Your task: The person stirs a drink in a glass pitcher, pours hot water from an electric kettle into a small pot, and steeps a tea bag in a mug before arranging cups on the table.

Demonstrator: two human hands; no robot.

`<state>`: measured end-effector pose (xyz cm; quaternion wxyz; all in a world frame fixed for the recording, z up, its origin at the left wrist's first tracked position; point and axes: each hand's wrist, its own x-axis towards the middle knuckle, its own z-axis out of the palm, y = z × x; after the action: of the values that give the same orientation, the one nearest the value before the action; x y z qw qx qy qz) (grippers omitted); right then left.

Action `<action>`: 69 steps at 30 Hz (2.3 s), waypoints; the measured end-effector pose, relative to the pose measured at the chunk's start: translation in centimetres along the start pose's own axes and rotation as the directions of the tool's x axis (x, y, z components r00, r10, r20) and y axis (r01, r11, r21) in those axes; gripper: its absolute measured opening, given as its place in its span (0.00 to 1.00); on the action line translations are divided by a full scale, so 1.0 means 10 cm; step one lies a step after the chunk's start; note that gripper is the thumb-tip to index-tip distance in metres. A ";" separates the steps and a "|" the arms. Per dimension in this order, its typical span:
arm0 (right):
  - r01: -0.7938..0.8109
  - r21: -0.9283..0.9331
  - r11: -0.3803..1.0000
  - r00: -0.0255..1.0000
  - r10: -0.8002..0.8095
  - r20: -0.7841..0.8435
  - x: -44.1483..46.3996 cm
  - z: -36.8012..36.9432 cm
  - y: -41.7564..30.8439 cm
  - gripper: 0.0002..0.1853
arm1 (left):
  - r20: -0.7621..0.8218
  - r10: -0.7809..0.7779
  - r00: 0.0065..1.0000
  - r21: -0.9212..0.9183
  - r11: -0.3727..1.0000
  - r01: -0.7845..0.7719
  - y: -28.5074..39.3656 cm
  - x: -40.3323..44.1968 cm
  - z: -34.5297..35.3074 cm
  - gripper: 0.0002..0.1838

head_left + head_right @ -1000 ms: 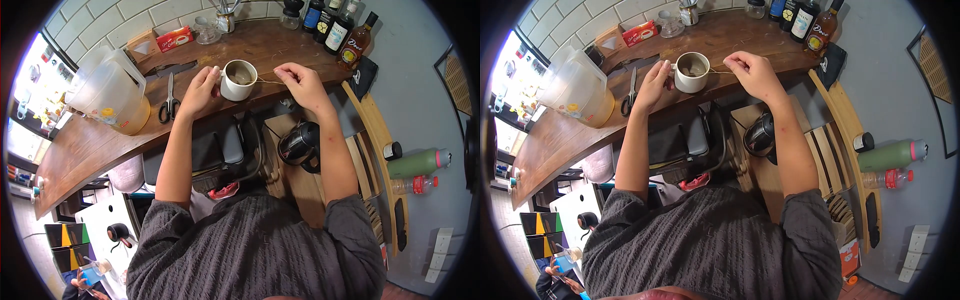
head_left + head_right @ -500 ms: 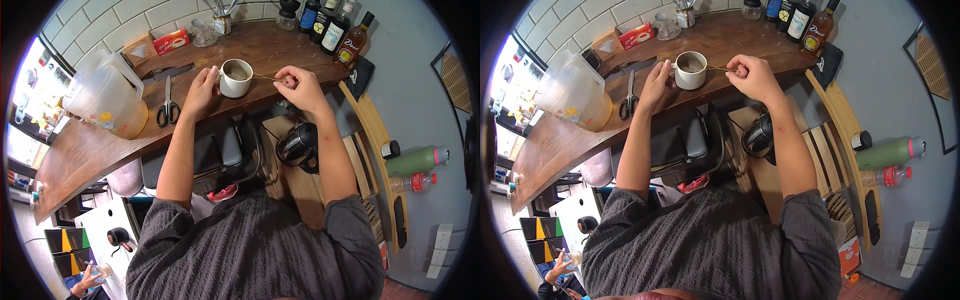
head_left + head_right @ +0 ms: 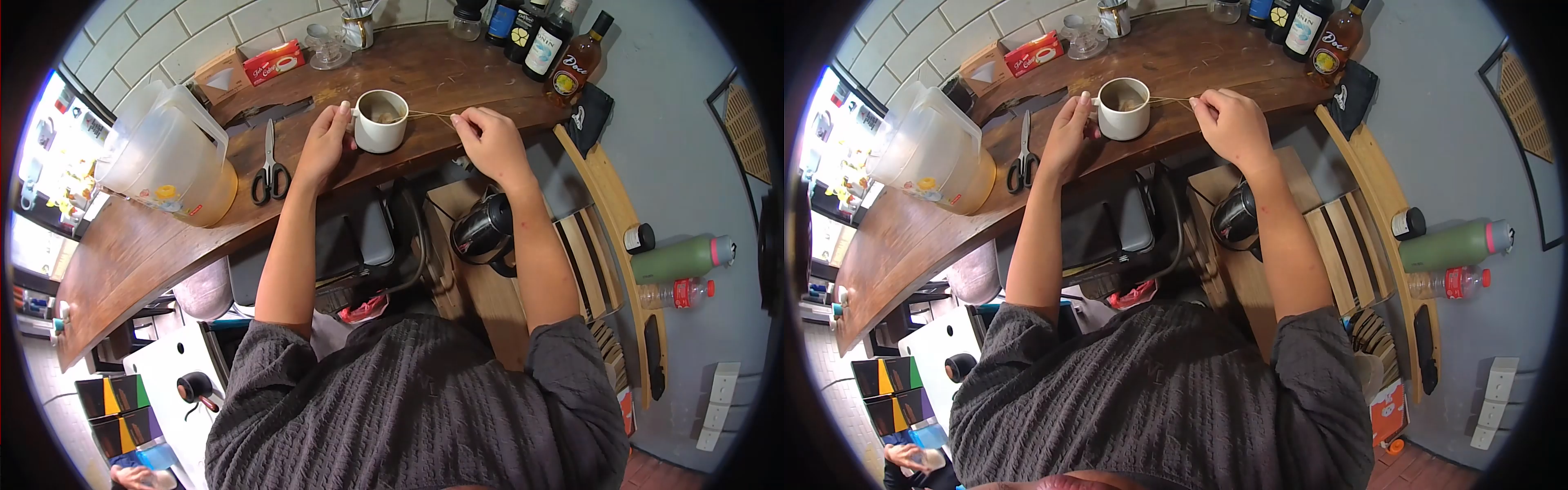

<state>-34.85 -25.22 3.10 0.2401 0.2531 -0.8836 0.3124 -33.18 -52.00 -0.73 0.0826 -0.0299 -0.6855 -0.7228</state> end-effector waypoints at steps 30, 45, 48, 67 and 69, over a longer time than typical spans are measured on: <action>-0.611 0.622 0.491 0.773 0.201 0.601 -0.06 0.02 0.17 0.17 | 0.007 0.152 0.988 0.324 0.935 -0.146 0.19 -0.41 0.35 0.14; -0.535 0.642 0.550 0.812 0.124 0.570 -0.20 0.04 0.15 0.22 | 0.121 -0.247 0.962 0.148 0.962 0.228 0.08 -0.34 0.89 0.16; -0.525 0.646 0.555 0.828 0.156 0.539 -0.22 0.04 0.15 0.22 | 0.083 -0.207 0.975 0.130 0.972 0.195 0.03 -0.32 0.87 0.14; -0.615 0.702 0.360 0.787 0.216 0.578 -0.22 -0.01 0.10 0.24 | 0.293 0.419 0.859 0.604 0.616 -0.506 0.03 -0.44 0.85 0.08; -0.617 0.701 0.358 0.783 0.184 0.595 -0.23 0.01 0.13 0.25 | 0.298 0.440 0.847 0.604 0.600 -0.524 0.02 -0.44 0.85 0.07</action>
<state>-33.89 -23.78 1.14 -0.2043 0.1678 -0.6593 0.7039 -29.40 -43.16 -0.73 0.2394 -0.2250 -0.8662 -0.3766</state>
